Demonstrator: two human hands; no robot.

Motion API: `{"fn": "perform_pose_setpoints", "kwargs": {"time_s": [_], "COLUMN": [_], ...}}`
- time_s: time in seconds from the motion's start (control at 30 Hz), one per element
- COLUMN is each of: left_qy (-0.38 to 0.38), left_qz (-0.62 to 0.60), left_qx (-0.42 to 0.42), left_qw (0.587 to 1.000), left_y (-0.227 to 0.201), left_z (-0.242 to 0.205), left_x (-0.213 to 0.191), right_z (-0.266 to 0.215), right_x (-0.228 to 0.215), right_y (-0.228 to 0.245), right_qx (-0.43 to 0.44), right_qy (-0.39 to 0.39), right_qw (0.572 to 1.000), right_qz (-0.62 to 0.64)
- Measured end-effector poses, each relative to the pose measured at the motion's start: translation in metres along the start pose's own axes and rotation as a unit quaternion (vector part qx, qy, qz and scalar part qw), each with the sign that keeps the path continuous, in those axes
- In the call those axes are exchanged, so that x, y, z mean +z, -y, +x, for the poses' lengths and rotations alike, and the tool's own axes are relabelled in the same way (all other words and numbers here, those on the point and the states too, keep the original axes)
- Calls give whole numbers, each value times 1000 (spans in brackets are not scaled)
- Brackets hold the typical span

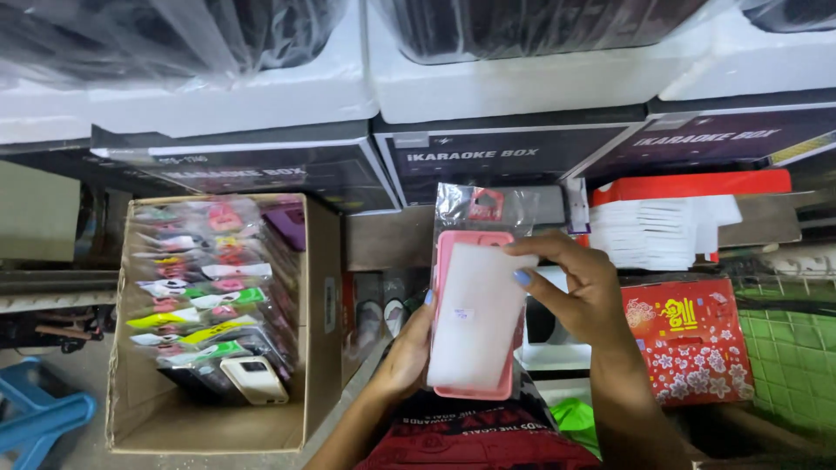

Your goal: The recorder is selecting various phone cases from a box, inspecting them, and placing them into individual plastic sleeves with foam inserts for retail display.

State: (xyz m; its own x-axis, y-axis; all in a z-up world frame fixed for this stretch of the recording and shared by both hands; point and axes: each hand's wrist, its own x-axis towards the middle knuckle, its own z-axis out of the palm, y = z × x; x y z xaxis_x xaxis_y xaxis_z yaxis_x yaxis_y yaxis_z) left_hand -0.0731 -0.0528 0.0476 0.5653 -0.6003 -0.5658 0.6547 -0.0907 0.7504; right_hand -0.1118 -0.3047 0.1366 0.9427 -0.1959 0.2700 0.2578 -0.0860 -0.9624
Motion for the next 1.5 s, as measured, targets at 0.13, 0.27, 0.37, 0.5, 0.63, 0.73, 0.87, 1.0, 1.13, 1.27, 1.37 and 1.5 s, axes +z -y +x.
{"fn": "perform_pose_setpoints", "kwargs": {"time_s": [0.13,0.27,0.37,0.5,0.63,0.73,0.87,1.0,1.13,1.27,1.37,1.5], "left_qy": [18,38,47,82,85,88,94,84,70,40,81,49], "left_qz": [-49,-28,-22,-98,-69,-60,-46,-16,10,-102,-134,-65], "left_qx": [-10,-20,-8,7,66,64,89,102,132,53,67,87], "left_qw": [999,999,999,992,992,992,991,991,989,993,985,993], "left_y": [-3,-5,1,-8,-1,-8,-20,-35,-37,-23,-33,-38], "left_z": [-9,-16,-17,-26,-31,-36,-41,-41,-36,-27,-30,-33], "left_x": [-6,-14,-24,-25,-31,-31,-29,-30,-35,-46,-45,-45], "right_z": [5,10,20,16,17,18,9,16,13,17,20,24], "right_x": [9,10,22,37,46,55,63,81,88,94,96,95], "right_y": [-1,-2,12,14,18,23,12,14,-1,-2,0,7], "right_qx": [11,32,-19,14,-28,-62,-44,-38,83,113,105,73], "right_qy": [51,21,57,86,77,63,20,-60,-59,-79,-77,-63], "right_qw": [998,998,993,987,980,972,982,975,984,987,986,980], "right_qz": [-43,-53,-102,-136,-180,-217,-184,-213,-146,-86,-101,-176]}}
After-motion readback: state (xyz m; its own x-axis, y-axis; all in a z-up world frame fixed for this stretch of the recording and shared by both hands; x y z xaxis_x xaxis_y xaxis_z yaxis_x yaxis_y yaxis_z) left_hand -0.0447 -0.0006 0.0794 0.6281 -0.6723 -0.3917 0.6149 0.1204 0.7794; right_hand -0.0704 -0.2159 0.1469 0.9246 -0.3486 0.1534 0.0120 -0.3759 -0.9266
